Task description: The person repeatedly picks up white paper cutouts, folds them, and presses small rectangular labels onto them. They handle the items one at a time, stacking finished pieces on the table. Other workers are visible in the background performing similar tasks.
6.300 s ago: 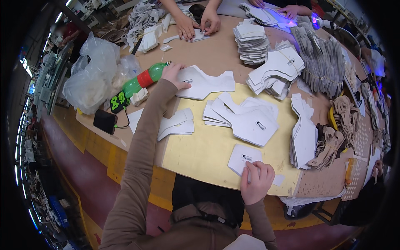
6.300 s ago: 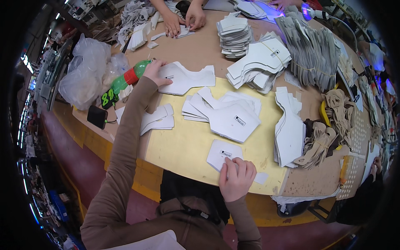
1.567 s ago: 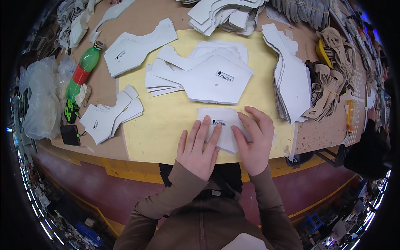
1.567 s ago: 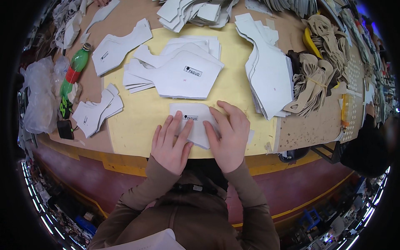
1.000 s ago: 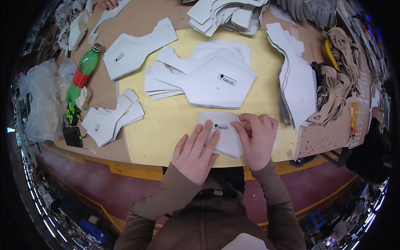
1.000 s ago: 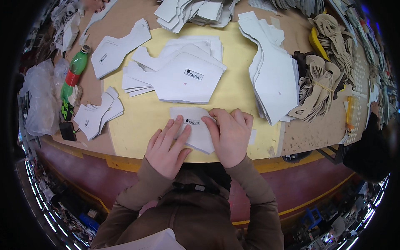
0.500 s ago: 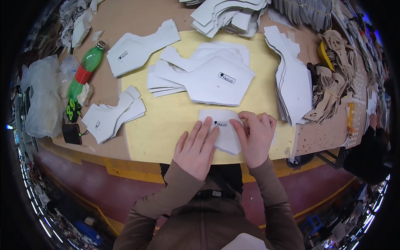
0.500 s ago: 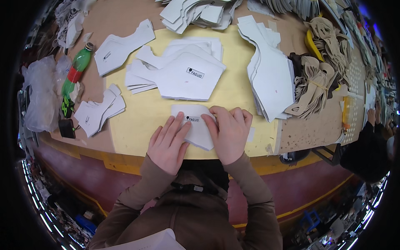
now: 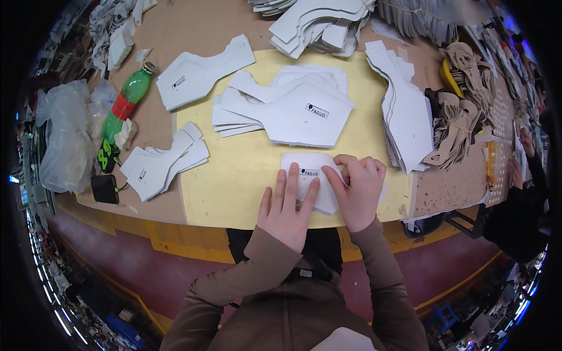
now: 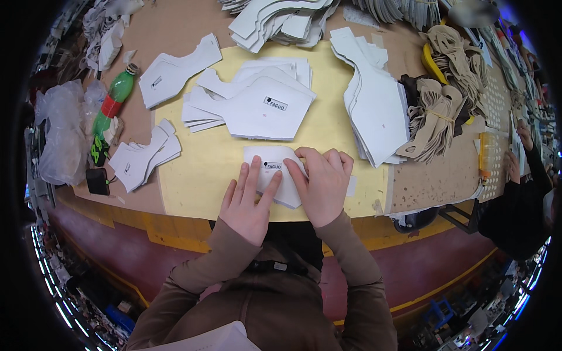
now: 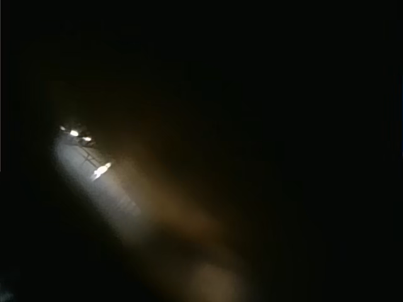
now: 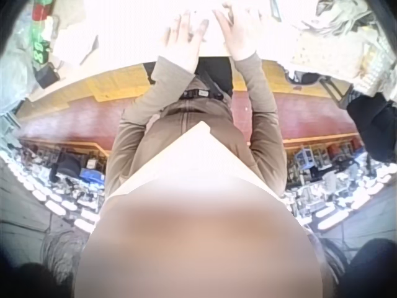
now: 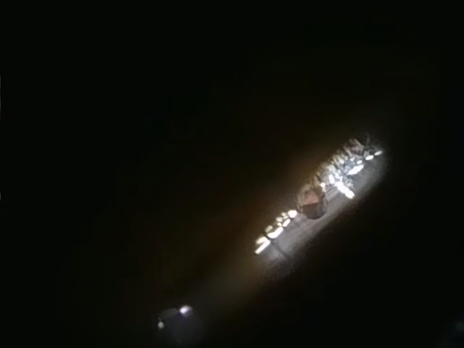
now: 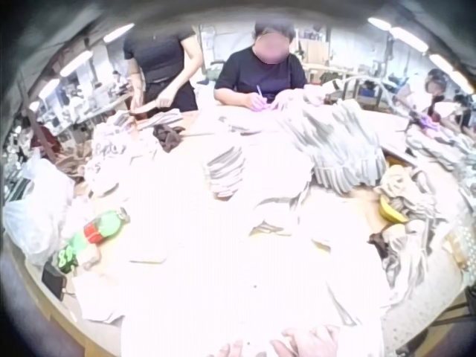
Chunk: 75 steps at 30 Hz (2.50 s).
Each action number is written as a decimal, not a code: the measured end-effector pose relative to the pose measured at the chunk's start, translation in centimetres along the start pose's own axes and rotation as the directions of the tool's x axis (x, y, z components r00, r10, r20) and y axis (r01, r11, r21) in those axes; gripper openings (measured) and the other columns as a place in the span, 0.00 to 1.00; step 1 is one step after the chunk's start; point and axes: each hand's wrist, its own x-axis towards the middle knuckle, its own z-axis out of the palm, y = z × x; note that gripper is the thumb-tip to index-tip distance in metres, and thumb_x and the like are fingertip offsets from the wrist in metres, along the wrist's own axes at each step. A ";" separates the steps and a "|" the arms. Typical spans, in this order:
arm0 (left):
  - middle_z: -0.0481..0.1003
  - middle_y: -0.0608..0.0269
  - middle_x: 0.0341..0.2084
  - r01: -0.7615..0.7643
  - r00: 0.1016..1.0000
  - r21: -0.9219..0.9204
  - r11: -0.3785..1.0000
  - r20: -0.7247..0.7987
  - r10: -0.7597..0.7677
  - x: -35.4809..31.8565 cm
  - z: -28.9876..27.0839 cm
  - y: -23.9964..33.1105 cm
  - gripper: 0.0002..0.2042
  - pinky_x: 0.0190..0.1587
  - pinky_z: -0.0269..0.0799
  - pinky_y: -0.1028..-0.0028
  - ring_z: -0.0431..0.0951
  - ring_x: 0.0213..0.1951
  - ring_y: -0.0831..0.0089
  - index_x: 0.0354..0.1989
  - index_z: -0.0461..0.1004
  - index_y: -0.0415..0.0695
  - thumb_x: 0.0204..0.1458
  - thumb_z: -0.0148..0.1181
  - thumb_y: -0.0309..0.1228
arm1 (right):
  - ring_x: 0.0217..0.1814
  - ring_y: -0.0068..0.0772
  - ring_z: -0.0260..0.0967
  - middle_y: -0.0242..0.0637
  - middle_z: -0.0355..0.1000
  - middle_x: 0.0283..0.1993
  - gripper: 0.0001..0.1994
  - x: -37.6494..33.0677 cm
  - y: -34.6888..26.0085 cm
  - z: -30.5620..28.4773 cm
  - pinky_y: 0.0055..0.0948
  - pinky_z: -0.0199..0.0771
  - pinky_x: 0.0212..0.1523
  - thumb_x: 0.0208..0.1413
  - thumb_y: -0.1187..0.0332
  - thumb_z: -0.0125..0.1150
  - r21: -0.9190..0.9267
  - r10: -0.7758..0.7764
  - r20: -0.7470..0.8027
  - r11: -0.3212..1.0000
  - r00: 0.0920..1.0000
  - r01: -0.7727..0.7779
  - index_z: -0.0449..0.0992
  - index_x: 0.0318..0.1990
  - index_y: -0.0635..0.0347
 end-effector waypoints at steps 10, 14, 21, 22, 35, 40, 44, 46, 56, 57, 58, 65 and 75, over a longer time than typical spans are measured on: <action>0.61 0.41 0.68 -0.090 0.980 -0.453 0.887 -0.198 -0.002 0.7 1.2 -2.4 0.36 0.68 0.62 0.54 0.64 0.68 0.42 0.71 0.60 0.45 0.51 0.64 0.23 | 0.34 0.33 0.63 0.28 0.66 0.23 0.07 -0.4 0.4 -0.1 0.37 0.60 0.52 0.52 0.71 0.72 0.186 -0.028 -0.094 0.982 0.995 0.045 0.78 0.37 0.56; 0.67 0.44 0.64 0.041 0.942 -0.898 0.439 -0.112 -0.316 0.1 1.4 -2.6 0.43 0.68 0.62 0.60 0.67 0.67 0.55 0.75 0.46 0.40 0.55 0.67 0.23 | 0.38 0.38 0.64 0.32 0.69 0.27 0.06 -1.2 0.7 -0.6 0.45 0.61 0.57 0.53 0.76 0.68 0.327 -0.084 -0.241 0.931 0.967 0.162 0.77 0.37 0.57; 0.80 0.55 0.44 0.030 0.914 -0.992 -0.124 0.077 -0.398 1.6 -1.6 -4.1 0.16 0.49 0.77 0.75 0.81 0.44 0.76 0.54 0.71 0.30 0.59 0.65 0.21 | 0.55 0.44 0.68 0.43 0.72 0.53 0.20 -1.8 1.3 -0.3 0.54 0.59 0.66 0.59 0.76 0.59 0.107 -0.305 -0.424 0.918 0.853 0.382 0.66 0.59 0.59; 0.81 0.55 0.43 -0.076 0.897 -0.990 -0.121 -0.015 -0.442 2.4 -2.6 -5.1 0.14 0.47 0.78 0.76 0.81 0.43 0.77 0.50 0.73 0.30 0.59 0.65 0.22 | 0.56 0.45 0.67 0.44 0.71 0.54 0.21 -1.8 1.2 -0.1 0.53 0.60 0.66 0.59 0.77 0.59 0.139 -0.260 -0.437 0.927 0.861 0.350 0.65 0.60 0.60; 0.67 0.40 0.64 0.468 0.459 -0.390 0.793 -0.660 -0.595 -1.7 -3.7 -25.6 0.36 0.68 0.61 0.59 0.66 0.67 0.47 0.67 0.65 0.36 0.50 0.71 0.37 | 0.56 0.47 0.69 0.48 0.71 0.54 0.17 -0.8 0.0 0.2 0.42 0.66 0.61 0.58 0.82 0.57 0.237 -0.099 -0.272 0.957 0.957 0.166 0.72 0.56 0.68; 0.65 0.39 0.65 0.635 0.469 -0.401 0.661 -0.480 -0.742 -8.3 -1.8 -27.9 0.31 0.68 0.61 0.56 0.64 0.66 0.44 0.59 0.71 0.36 0.47 0.73 0.37 | 0.56 0.46 0.70 0.47 0.72 0.52 0.14 -0.6 -0.5 0.2 0.41 0.67 0.61 0.60 0.80 0.57 0.262 -0.117 -0.199 0.950 0.973 0.168 0.73 0.54 0.69; 0.74 0.43 0.55 0.451 0.426 -0.486 0.749 -0.620 -0.659 -8.7 -3.4 -26.2 0.19 0.61 0.67 0.62 0.73 0.58 0.54 0.49 0.71 0.36 0.53 0.70 0.30 | 0.54 0.48 0.70 0.49 0.73 0.50 0.14 -0.6 -0.5 0.2 0.40 0.69 0.58 0.58 0.82 0.58 0.224 -0.131 -0.167 0.960 0.977 0.167 0.76 0.52 0.68; 0.79 0.49 0.47 0.006 0.376 -0.847 0.532 -0.491 -0.786 -8.0 -5.5 -24.5 0.12 0.53 0.74 0.71 0.80 0.50 0.65 0.45 0.71 0.37 0.58 0.67 0.26 | 0.54 0.49 0.70 0.49 0.73 0.50 0.13 -0.6 -0.5 0.2 0.39 0.70 0.57 0.58 0.82 0.59 0.206 -0.165 -0.175 0.958 0.971 0.200 0.77 0.51 0.67; 0.82 0.56 0.36 -0.129 0.864 -0.992 0.009 -0.117 -0.489 -2.1 -7.1 -9.8 0.11 0.39 0.76 0.81 0.81 0.38 0.80 0.48 0.70 0.38 0.60 0.63 0.20 | 0.53 0.33 0.71 0.47 0.74 0.54 0.25 -1.1 -2.3 -2.0 0.33 0.72 0.55 0.62 0.67 0.62 0.905 0.083 0.109 0.404 0.991 -0.134 0.66 0.64 0.67; 0.82 0.55 0.39 -0.033 0.900 -0.999 -0.029 -0.017 -0.435 -1.3 -6.3 -9.1 0.12 0.41 0.76 0.79 0.81 0.40 0.78 0.50 0.70 0.38 0.60 0.63 0.21 | 0.53 0.32 0.71 0.47 0.74 0.53 0.25 -1.4 -2.1 -3.0 0.32 0.72 0.55 0.62 0.68 0.62 0.922 0.125 0.200 0.313 0.972 -0.230 0.65 0.65 0.67; 0.81 0.53 0.42 0.091 0.912 -0.994 -0.058 0.107 -0.396 -0.7 -5.4 -8.4 0.13 0.44 0.77 0.77 0.81 0.43 0.76 0.51 0.70 0.37 0.60 0.63 0.22 | 0.53 0.31 0.71 0.47 0.74 0.53 0.25 -1.7 -1.8 -3.9 0.31 0.72 0.54 0.61 0.71 0.62 0.858 0.217 0.258 0.397 0.941 -0.327 0.66 0.65 0.66; 0.73 0.51 0.60 -0.053 0.915 -0.548 0.835 -0.361 -0.179 -1.5 0.0 -6.6 0.17 0.63 0.68 0.63 0.72 0.62 0.50 0.53 0.77 0.40 0.52 0.66 0.23 | 0.54 0.38 0.72 0.43 0.76 0.51 0.23 -4.6 0.5 -5.9 0.35 0.71 0.52 0.55 0.79 0.64 0.203 0.311 -0.112 0.937 0.944 -0.284 0.73 0.59 0.63; 0.72 0.61 0.62 -0.032 0.951 -0.268 0.963 -0.304 -0.052 -2.5 2.6 -5.1 0.20 0.65 0.61 0.50 0.70 0.63 0.54 0.54 0.80 0.55 0.51 0.62 0.28 | 0.61 0.45 0.68 0.36 0.73 0.63 0.19 -2.4 -1.9 -1.3 0.42 0.66 0.59 0.54 0.74 0.66 0.092 -0.283 0.183 0.958 0.941 0.270 0.81 0.55 0.54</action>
